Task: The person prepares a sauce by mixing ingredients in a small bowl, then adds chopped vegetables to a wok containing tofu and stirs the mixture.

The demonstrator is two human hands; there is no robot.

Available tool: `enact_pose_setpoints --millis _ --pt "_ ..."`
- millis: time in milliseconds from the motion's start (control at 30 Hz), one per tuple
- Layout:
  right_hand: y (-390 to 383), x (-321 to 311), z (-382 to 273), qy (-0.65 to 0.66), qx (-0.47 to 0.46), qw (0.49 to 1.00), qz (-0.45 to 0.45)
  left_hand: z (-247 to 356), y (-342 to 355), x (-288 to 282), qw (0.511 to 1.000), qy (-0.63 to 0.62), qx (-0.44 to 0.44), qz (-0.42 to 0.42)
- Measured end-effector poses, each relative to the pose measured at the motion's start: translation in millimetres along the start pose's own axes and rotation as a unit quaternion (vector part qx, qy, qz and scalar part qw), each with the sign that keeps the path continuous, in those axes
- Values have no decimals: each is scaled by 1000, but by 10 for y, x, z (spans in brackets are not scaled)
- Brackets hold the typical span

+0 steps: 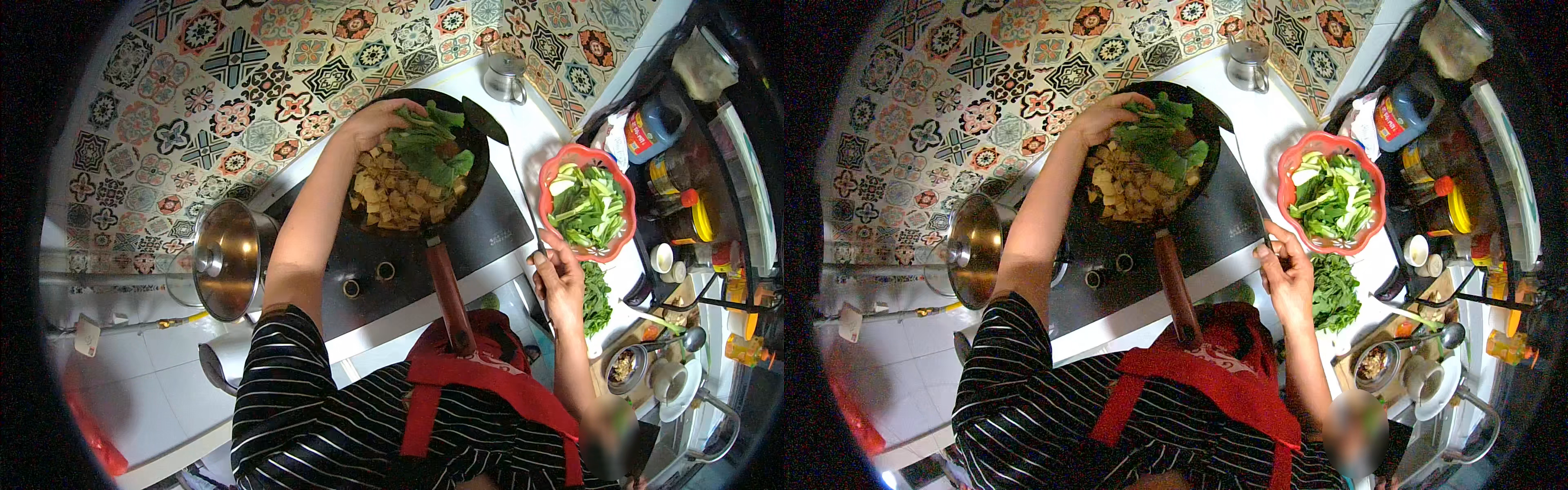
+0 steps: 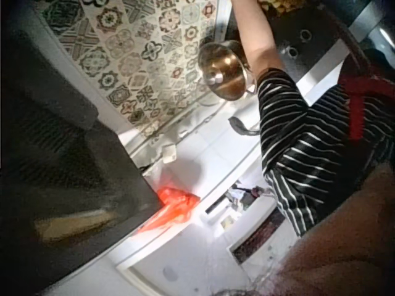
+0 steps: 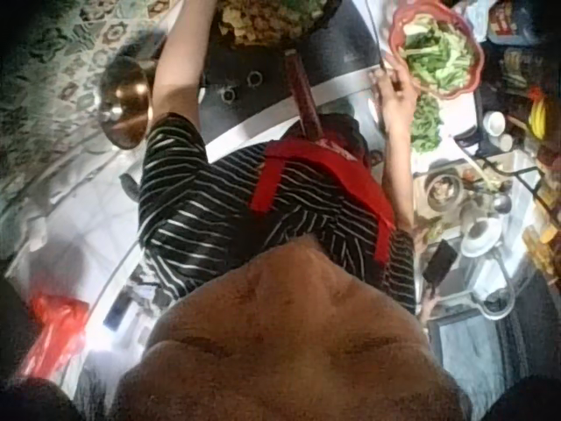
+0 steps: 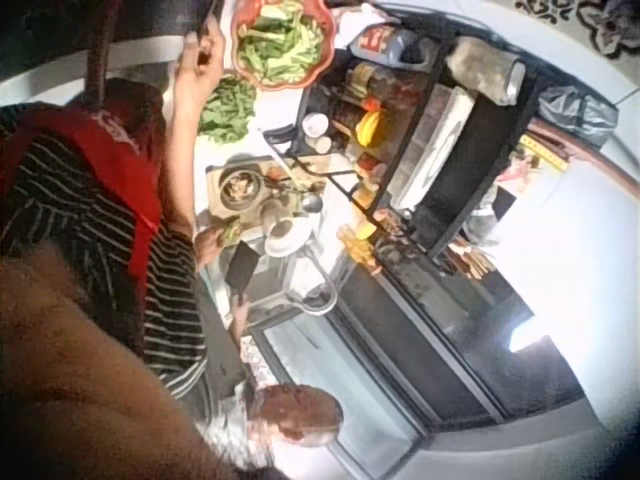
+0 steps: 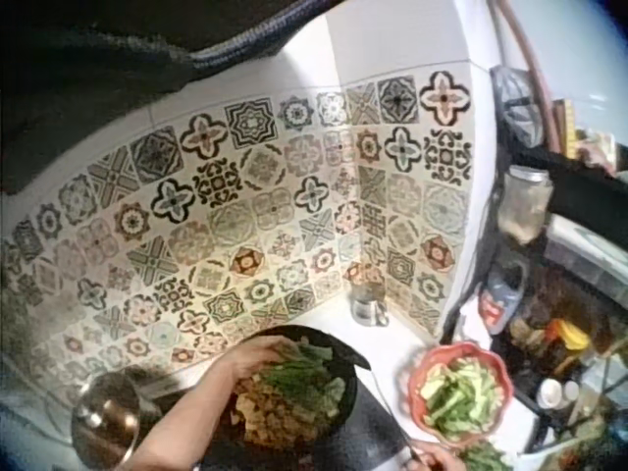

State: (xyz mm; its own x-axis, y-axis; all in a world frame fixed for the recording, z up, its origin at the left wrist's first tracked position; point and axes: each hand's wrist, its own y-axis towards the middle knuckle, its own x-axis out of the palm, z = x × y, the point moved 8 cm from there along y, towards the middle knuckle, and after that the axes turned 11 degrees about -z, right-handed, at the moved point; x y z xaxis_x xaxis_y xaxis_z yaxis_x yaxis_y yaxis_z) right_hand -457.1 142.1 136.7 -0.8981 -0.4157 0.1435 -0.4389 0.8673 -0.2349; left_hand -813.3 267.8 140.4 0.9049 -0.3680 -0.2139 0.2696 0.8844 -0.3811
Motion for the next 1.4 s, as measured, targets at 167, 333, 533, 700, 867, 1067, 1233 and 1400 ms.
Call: enact_pose_setpoints --millis 167,333,533,700,867,1067,1233,1400 --pt "-26 -27 -24 -24 -1 1000 14 120 173 303 994 37 -100 -37" --pt "14 57 -16 -22 22 1000 1 -61 511 209 943 331 39 -10" --pt "83 104 10 -30 16 999 1 335 242 465 756 605 217 123" --pt "164 195 -41 -32 22 999 -11 250 266 351 733 646 165 137" --pt "442 302 -107 -45 30 998 -30 2 177 -56 879 435 99 170" --pt "502 438 -474 -412 -181 893 18 14 -62 -151 985 109 -3 135" --pt "474 575 -482 -586 -132 794 -99 249 -850 -315 925 -126 178 310" --pt "422 496 -648 -528 -93 830 -155 135 -1456 -126 900 -157 198 354"
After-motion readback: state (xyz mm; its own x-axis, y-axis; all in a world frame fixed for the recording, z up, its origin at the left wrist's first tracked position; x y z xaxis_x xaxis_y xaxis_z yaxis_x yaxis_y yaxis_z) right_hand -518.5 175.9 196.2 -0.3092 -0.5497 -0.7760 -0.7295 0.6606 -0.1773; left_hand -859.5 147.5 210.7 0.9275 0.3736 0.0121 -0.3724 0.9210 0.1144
